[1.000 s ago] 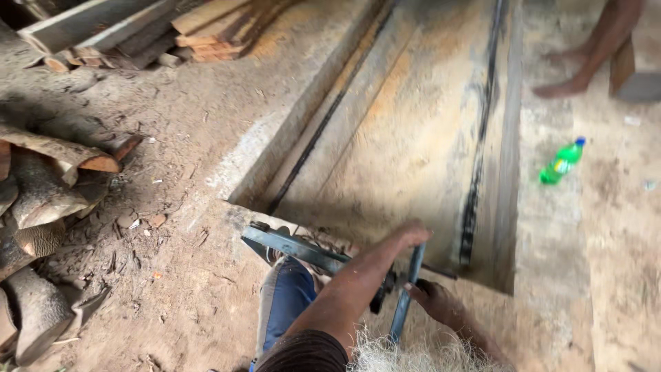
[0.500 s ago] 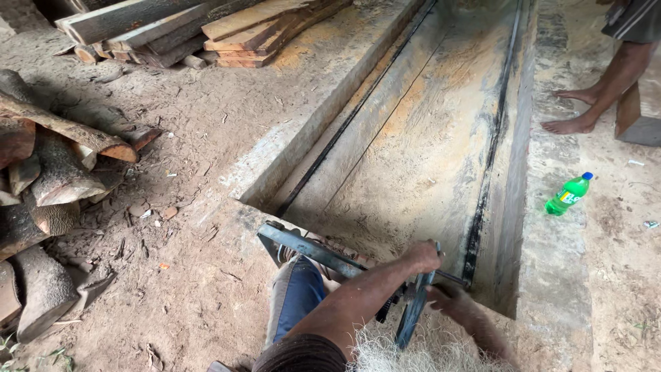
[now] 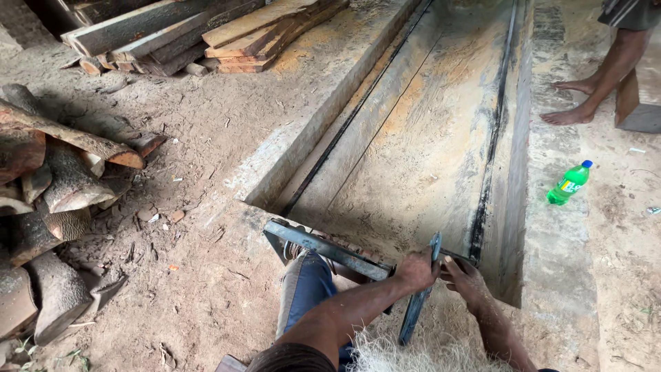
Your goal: The person sits on the ground and turns a handwheel to operate a manual sawing machine. The person uses both hands to rotate the wheel, which moves a cutting mechanism along a track.
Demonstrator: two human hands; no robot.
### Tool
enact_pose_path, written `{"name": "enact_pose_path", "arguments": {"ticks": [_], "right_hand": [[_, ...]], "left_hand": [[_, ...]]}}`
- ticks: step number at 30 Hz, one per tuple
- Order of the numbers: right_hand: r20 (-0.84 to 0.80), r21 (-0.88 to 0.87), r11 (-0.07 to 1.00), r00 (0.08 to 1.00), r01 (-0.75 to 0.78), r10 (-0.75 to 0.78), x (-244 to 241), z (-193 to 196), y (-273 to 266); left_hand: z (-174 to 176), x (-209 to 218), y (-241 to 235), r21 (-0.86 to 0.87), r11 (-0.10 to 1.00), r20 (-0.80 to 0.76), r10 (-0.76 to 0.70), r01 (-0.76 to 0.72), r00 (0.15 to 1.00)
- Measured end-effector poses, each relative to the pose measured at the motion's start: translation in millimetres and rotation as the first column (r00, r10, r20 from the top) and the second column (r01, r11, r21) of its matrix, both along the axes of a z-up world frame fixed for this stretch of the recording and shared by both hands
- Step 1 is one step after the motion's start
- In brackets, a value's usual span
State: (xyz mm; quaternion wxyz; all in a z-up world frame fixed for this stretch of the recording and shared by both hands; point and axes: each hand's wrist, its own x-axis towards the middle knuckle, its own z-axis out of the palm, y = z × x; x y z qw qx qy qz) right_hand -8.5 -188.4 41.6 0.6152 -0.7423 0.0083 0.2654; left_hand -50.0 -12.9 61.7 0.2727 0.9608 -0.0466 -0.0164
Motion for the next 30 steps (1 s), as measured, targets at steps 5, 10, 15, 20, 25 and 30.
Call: {"name": "enact_pose_path", "arguments": {"ticks": [5, 10, 15, 20, 25, 30], "right_hand": [[-0.018, 0.054, 0.998, 1.0, 0.016, -0.015, -7, -7, 17], [0.002, 0.097, 0.995, 0.999, 0.033, -0.033, -10, -17, 30], [0.034, 0.076, 0.996, 0.998, 0.042, -0.045, -17, -16, 34], [0.087, 0.004, 1.0, 0.996, -0.023, 0.022, -19, 4, 43], [0.135, 0.011, 1.0, 0.991, -0.014, 0.012, -38, 23, 44], [0.184, 0.094, 0.995, 0.982, -0.044, 0.026, -48, 35, 42]], "left_hand": [[22, -37, -2, -0.086, 0.995, 0.05, 0.048, -0.043, 0.998], [14, -59, 0, -0.031, 0.999, 0.301, 0.017, -0.009, 0.954], [-7, -75, -2, -0.074, 0.997, 0.435, 0.012, 0.023, 0.9], [-8, -70, 3, -0.05, 0.998, 0.396, 0.052, -0.034, 0.917], [2, -81, 1, -0.22, 0.975, 0.398, 0.124, -0.037, 0.909], [7, -82, 11, -0.347, 0.907, 0.087, 0.285, -0.239, 0.955]]}}
